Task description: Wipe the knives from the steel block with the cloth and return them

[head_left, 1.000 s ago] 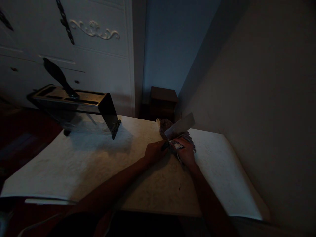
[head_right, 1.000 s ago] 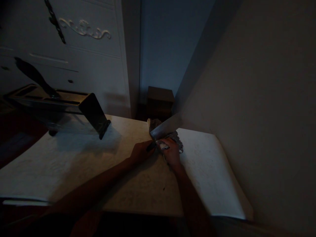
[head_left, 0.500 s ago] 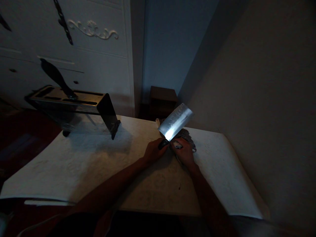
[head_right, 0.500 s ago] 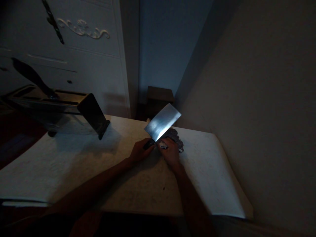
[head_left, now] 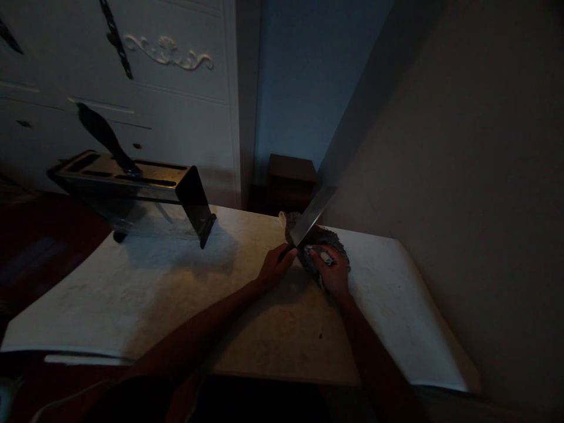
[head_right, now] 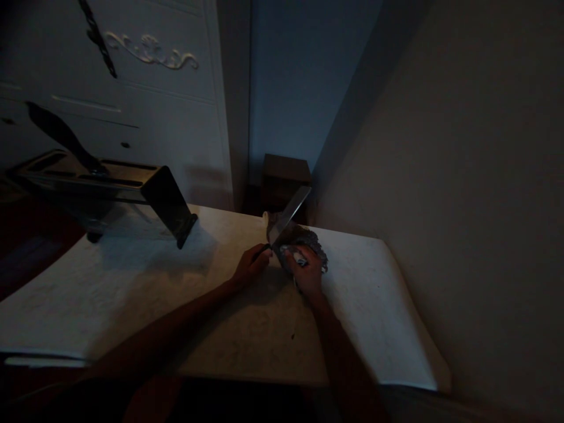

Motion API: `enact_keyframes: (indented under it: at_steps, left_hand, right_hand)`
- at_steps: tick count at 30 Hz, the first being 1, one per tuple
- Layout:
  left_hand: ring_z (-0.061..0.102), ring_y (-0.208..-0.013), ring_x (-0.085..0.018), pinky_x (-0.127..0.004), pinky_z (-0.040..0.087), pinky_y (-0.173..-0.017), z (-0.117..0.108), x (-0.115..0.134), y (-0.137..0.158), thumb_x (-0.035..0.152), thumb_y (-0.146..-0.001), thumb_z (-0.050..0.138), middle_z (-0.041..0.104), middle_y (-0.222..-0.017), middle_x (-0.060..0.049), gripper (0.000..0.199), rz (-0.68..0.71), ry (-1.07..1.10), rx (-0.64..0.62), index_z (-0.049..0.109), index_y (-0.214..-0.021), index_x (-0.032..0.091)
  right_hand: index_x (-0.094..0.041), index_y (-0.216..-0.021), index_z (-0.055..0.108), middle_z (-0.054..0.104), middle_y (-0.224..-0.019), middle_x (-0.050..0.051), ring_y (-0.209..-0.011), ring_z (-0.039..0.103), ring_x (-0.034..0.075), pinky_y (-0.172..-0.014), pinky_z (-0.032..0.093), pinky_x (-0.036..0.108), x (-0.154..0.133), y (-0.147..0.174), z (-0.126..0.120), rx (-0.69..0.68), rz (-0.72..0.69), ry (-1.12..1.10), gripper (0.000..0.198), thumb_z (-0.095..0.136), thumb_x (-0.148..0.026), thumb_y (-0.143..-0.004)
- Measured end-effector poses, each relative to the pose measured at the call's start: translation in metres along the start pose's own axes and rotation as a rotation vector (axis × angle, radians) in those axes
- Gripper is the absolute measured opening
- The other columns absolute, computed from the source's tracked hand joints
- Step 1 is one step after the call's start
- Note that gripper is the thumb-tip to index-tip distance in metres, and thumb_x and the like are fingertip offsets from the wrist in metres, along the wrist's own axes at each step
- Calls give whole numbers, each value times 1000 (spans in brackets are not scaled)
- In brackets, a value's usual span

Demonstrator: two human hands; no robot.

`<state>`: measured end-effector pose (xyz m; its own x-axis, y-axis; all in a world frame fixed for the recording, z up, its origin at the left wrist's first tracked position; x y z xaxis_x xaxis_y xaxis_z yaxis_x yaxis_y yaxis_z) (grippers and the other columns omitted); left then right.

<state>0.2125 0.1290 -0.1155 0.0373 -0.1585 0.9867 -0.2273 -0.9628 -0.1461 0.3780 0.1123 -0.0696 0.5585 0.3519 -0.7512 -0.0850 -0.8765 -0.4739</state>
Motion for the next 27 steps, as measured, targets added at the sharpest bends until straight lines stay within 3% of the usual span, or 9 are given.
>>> enact_keyframes:
  at_steps: [3, 7, 13, 19, 27]
  left_hand:
    - [34, -46, -7, -22, 28, -45, 4, -11, -5, 60, -80, 58, 38, -55, 5, 46, -134, 293, -13, 46, -78, 15]
    - [28, -38, -5, -19, 23, -38, 8, -17, -8, 44, -62, 73, 33, -50, 10, 46, -286, 549, -51, 41, -80, 18]
    - [20, -35, -4, -17, 17, -36, 18, -16, -3, 39, -61, 72, 25, -47, 12, 49, -482, 821, -181, 32, -81, 20]
    - [21, -34, -4, -17, 17, -34, 26, -21, 0, 35, -61, 69, 25, -45, 11, 45, -543, 848, -300, 31, -79, 20]
    - [25, -35, -5, -17, 21, -33, 33, -24, 4, 36, -59, 68, 31, -47, 11, 43, -514, 661, -367, 36, -82, 19]
  right_hand:
    - [-18, -87, 72, 70, -86, 6, -79, 65, 19, -74, 53, 33, -3, -1, -2, 29, -4, -2, 27, 66, -44, -84]
    - [-18, -88, 72, 70, -86, 5, -79, 65, 18, -74, 53, 32, -6, 1, -3, 38, -36, -25, 24, 66, -41, -85]
    - [-18, -91, 70, 70, -90, 5, -82, 65, 17, -73, 53, 31, -14, 6, -5, 94, -143, -36, 16, 67, -34, -87]
    - [-20, -97, 69, 67, -93, 5, -86, 64, 18, -78, 53, 34, -32, 11, -11, 167, -284, -19, 12, 67, -25, -87]
    - [-23, -105, 71, 62, -99, 8, -92, 62, 20, -79, 52, 37, -36, 13, -8, 119, -286, 0, 19, 66, -26, -87]
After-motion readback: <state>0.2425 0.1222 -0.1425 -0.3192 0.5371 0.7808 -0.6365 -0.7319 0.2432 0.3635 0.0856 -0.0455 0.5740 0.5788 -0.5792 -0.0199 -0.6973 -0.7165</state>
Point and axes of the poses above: each hand's wrist, its own y-axis away from the middle knuckle, its own z-axis out of the palm, x = y × z, the point moved 8 cm from there along -y, towards the middle knuckle
